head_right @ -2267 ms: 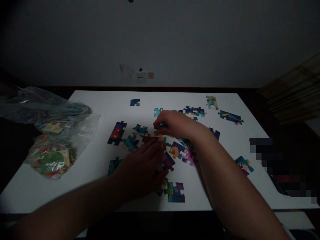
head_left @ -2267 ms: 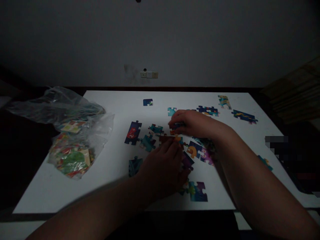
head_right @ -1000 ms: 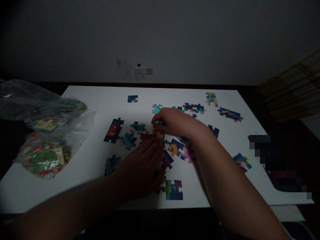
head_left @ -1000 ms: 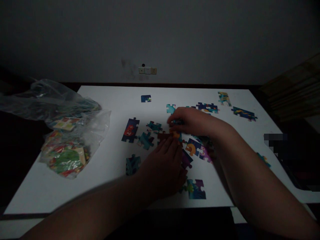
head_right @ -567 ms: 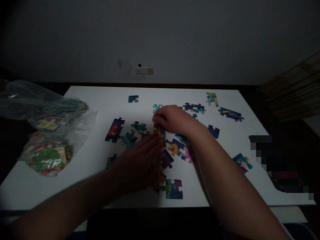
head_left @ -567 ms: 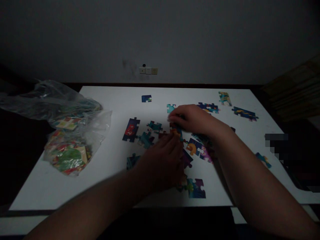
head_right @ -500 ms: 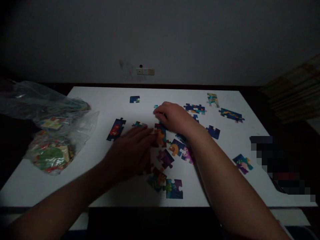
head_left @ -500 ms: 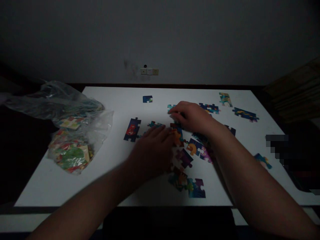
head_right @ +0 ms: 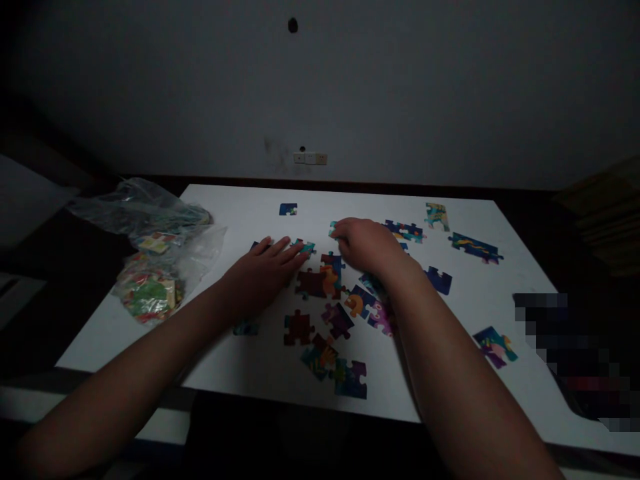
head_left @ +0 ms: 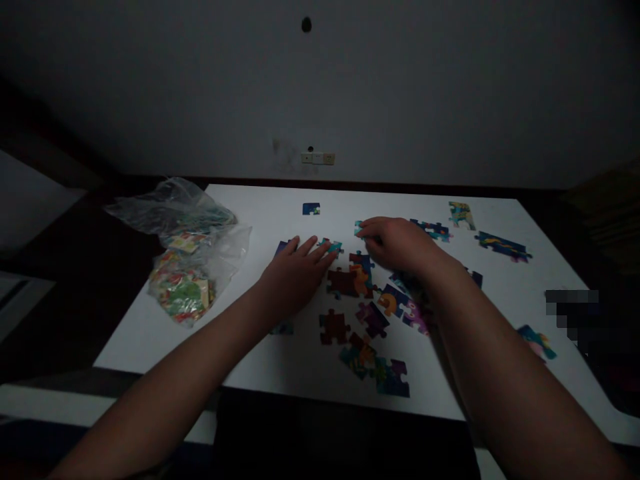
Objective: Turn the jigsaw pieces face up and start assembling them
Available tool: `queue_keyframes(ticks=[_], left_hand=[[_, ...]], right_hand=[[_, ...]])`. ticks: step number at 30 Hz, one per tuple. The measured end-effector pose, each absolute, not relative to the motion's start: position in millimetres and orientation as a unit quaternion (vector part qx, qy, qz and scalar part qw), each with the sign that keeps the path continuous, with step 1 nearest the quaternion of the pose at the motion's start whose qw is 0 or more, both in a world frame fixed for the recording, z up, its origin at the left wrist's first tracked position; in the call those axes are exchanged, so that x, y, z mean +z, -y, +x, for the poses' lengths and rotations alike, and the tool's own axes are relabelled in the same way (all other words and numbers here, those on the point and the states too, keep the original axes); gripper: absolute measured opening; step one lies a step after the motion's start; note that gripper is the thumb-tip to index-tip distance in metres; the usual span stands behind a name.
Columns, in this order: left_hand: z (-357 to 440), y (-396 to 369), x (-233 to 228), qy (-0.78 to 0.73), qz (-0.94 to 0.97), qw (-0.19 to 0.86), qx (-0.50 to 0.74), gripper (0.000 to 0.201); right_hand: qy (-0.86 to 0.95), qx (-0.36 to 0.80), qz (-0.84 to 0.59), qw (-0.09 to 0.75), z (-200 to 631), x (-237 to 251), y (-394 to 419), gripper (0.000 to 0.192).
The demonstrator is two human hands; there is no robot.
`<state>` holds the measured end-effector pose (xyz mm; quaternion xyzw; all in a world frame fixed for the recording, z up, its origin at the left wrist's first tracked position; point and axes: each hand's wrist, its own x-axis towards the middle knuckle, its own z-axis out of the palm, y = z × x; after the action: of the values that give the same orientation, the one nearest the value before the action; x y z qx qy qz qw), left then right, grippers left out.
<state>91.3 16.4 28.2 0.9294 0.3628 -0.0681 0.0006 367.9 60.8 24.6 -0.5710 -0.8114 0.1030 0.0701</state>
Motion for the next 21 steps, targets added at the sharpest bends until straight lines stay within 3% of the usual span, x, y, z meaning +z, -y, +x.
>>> queue_keyframes(ticks=[6,10,15,18,21], left_hand=[[102.8,-52.6,21.0,-0.368,0.928,0.01,-0.054,0.061],[110.9,-70.4,19.1,-0.407,0.913,0.004,-0.021,0.054],[89.5,-78.1,31.9,-0.422,0.906,0.034,0.016,0.048],[68.1,-83.9,35.9,-0.443,0.892,0.085,0.043,0.048],[53.9,-89.8,36.5,-0.453,0.881,0.118,0.061,0.048]], right_hand=[[0.792,0.116,-0.588,0.117,366.1,28.9,-60.5,0.035],[0.713,0.091,-0.646,0.256,375.0,28.0,-62.9,0.041],[0.637,0.116,-0.638,0.417,390.0,29.0,-69.1,0.025],[0.621,0.114,-0.655,0.415,390.9,29.5,-73.1,0.03],[0.639,0.065,-0.686,0.343,388.5,24.2,-76.4,0.04]])
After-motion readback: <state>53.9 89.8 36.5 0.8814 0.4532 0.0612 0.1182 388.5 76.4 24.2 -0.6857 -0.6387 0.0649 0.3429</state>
